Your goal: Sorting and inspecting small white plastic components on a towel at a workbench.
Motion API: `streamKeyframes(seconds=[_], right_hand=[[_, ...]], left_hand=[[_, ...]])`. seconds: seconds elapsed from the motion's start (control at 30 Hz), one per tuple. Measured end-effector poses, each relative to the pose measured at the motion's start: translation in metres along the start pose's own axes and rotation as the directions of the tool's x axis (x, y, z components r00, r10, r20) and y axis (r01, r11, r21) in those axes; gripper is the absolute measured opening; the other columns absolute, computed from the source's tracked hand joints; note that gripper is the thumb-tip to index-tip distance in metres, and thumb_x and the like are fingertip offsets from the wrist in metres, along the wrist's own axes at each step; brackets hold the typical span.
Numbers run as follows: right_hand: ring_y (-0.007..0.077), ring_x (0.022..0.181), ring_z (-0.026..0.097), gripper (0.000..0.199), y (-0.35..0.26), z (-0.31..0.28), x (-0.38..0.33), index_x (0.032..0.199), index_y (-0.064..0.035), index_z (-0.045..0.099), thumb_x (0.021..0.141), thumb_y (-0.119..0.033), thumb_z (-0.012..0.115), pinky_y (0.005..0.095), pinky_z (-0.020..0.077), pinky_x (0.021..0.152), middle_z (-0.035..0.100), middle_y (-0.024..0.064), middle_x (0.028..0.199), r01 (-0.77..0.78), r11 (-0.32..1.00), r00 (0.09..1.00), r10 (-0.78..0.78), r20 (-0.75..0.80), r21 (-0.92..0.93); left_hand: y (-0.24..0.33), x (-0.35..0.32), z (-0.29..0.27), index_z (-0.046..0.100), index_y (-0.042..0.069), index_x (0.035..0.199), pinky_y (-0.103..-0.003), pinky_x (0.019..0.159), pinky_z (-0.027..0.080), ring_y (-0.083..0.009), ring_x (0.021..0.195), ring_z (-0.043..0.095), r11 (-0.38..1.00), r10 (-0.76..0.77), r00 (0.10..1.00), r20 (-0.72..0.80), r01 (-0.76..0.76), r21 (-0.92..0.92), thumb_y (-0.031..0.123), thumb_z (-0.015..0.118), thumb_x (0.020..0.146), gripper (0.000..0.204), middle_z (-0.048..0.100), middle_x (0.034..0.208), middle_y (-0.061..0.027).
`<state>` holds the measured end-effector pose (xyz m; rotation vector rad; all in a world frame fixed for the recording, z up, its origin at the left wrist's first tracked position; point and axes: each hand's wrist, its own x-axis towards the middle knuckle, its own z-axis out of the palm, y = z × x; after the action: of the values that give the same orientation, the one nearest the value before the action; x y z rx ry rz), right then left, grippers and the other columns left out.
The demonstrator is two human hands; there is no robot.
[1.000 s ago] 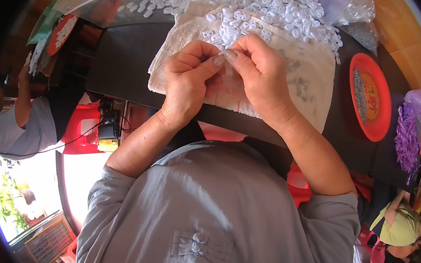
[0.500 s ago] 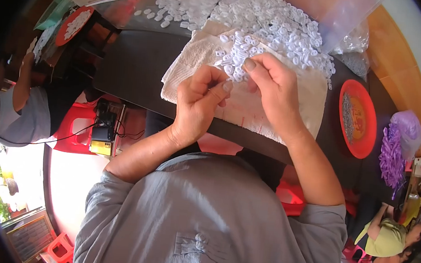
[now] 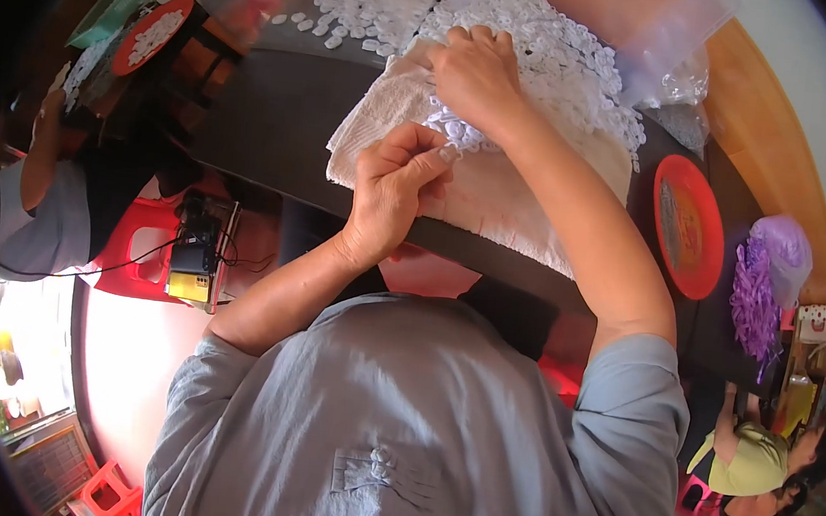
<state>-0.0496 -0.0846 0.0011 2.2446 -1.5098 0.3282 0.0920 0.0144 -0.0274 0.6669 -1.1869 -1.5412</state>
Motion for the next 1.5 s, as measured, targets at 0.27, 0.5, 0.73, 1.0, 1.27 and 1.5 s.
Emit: streamKeyframes(seconds=[0.27,0.5,0.73,1.0,1.27,1.5], right_hand=[[0.0228,0.093,0.056,0.007,0.009,0.0,-0.014,0.084,-0.0094,0.063,0.079,-0.014,0.062,0.0366,0.0385,0.08,0.062,0.003,0.09,0.12,0.99,0.977,-0.105,-0.187,0.07],[0.0063,0.078,0.054,0.006,0.009,-0.06,-0.075,0.091,0.0,0.06,0.088,-0.005,0.06,0.0226,0.0439,0.072,0.059,-0.0009,0.082,-0.37,0.227,0.907,0.296,0.298,0.901],[0.0089,0.081,0.058,0.009,0.001,-0.079,-0.097,0.095,0.0018,0.062,0.088,-0.003,0.059,0.0231,0.046,0.078,0.062,0.0024,0.086,-0.336,-0.065,0.894,0.291,0.34,0.94],[0.0101,0.08,0.06,0.011,0.002,-0.08,-0.103,0.096,0.001,0.064,0.087,-0.005,0.061,0.0234,0.0457,0.075,0.065,0.0038,0.088,-0.322,-0.17,0.873,0.328,0.361,0.932],[0.0106,0.08,0.06,0.01,0.002,-0.079,-0.105,0.094,0.0012,0.064,0.087,-0.005,0.061,0.0235,0.0465,0.075,0.065,0.004,0.086,-0.31,-0.18,0.866,0.352,0.356,0.933],[0.0101,0.081,0.06,0.01,-0.004,-0.075,-0.105,0.094,0.0015,0.064,0.086,-0.004,0.062,0.0237,0.0475,0.076,0.065,0.004,0.085,-0.268,-0.158,0.89,0.337,0.307,0.95]], left_hand=[[0.002,-0.001,0.0,0.06,0.001,0.091,-0.018,0.047,0.038,-0.0048,0.058,0.051,0.999,-0.035,0.999,-0.022,0.034,-0.037,0.011,0.059,0.091,0.01,0.059,0.072,-0.0015],[0.007,-0.003,0.001,0.06,0.0,0.091,-0.019,0.043,0.037,-0.0065,0.056,0.053,0.993,-0.088,0.995,-0.05,0.084,-0.078,0.01,0.059,0.09,0.01,0.06,0.072,-0.0031],[0.017,0.001,0.011,0.061,0.0,0.089,-0.019,0.043,0.037,-0.0073,0.056,0.054,0.993,-0.112,0.991,-0.078,0.109,-0.033,0.01,0.06,0.09,0.01,0.06,0.071,-0.0041],[0.016,0.006,0.019,0.061,-0.002,0.088,-0.02,0.042,0.037,-0.0076,0.054,0.054,0.997,-0.04,0.997,-0.065,0.044,0.055,0.009,0.061,0.089,0.011,0.06,0.069,-0.0049],[0.018,0.006,0.021,0.061,-0.002,0.087,-0.019,0.047,0.04,-0.0066,0.056,0.053,0.997,-0.035,0.999,-0.042,0.038,0.067,0.009,0.061,0.088,0.011,0.06,0.07,-0.0031],[0.011,0.006,0.02,0.061,-0.002,0.091,-0.019,0.045,0.039,-0.007,0.057,0.054,0.999,0.011,1.0,-0.007,-0.01,0.053,0.009,0.061,0.09,0.011,0.06,0.07,-0.0039]])
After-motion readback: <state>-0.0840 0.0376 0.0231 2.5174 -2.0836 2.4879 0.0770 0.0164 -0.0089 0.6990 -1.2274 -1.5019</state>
